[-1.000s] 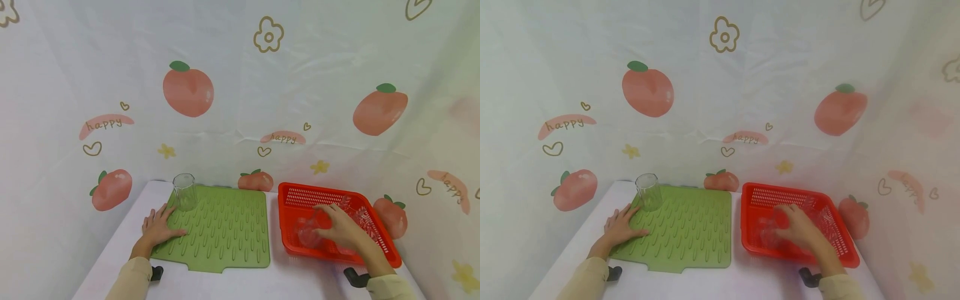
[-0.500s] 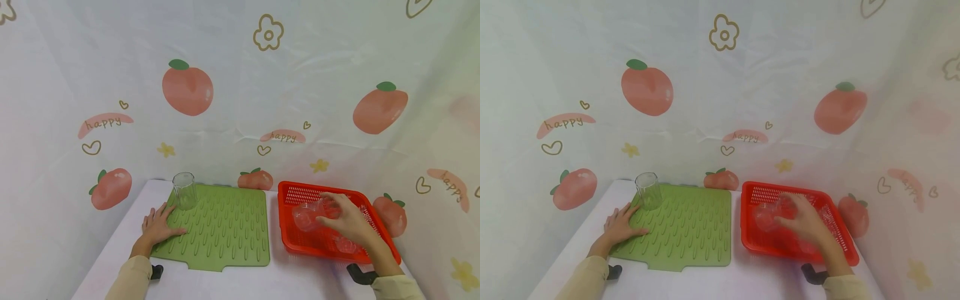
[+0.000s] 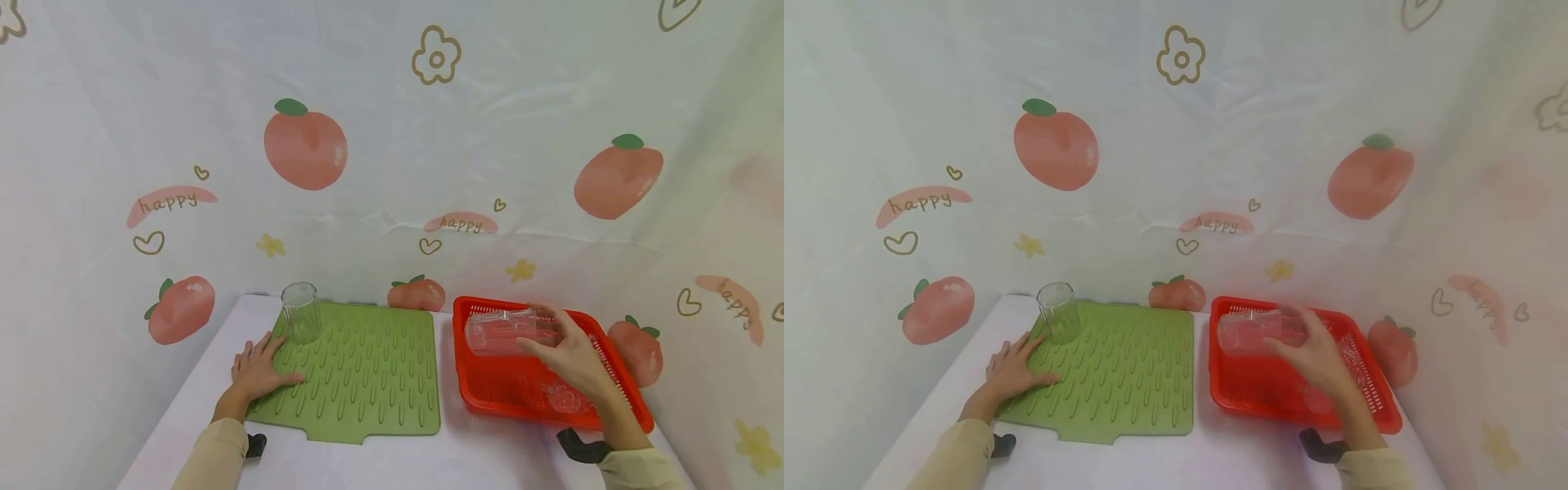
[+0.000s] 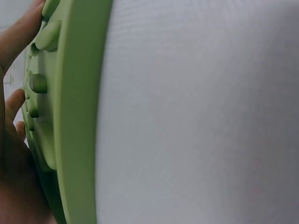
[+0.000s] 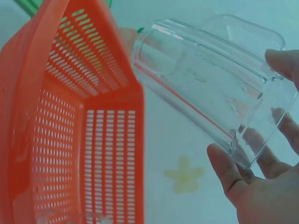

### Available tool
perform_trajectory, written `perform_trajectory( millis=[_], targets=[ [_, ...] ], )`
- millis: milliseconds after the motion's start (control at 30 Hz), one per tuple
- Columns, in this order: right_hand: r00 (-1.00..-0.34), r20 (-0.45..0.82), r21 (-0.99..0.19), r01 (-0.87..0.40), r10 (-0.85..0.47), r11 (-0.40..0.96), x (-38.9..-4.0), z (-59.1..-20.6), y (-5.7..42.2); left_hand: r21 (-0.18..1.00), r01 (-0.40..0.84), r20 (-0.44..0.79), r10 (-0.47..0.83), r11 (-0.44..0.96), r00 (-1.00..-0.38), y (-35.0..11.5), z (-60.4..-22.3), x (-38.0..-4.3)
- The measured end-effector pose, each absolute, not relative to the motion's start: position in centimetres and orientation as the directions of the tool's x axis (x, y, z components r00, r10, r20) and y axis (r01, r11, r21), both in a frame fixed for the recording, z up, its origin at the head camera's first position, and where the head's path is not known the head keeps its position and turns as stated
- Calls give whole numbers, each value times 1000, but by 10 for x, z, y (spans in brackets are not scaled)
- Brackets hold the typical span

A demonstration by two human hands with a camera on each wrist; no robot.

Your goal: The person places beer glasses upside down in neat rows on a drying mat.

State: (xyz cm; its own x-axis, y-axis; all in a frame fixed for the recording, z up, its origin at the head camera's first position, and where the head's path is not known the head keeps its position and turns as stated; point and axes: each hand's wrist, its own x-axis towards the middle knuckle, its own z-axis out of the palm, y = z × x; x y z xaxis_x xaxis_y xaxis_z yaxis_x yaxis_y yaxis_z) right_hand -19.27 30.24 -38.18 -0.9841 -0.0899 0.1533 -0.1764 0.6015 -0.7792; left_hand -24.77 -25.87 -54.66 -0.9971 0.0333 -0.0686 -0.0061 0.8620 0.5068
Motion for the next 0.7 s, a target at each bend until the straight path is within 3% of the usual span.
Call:
perform_trajectory(
  millis=[400,700],
  targets=[
    [-980,183,-884,-201,-83,422,-200,-390,285,520,-2,-48,27,854,-998,-257,-544,-247],
    [-988,135,-934,-151,-72,323,-211,-402,265,498,-14,-74,27,867,-997,-258,-545,-248]
  ],
)
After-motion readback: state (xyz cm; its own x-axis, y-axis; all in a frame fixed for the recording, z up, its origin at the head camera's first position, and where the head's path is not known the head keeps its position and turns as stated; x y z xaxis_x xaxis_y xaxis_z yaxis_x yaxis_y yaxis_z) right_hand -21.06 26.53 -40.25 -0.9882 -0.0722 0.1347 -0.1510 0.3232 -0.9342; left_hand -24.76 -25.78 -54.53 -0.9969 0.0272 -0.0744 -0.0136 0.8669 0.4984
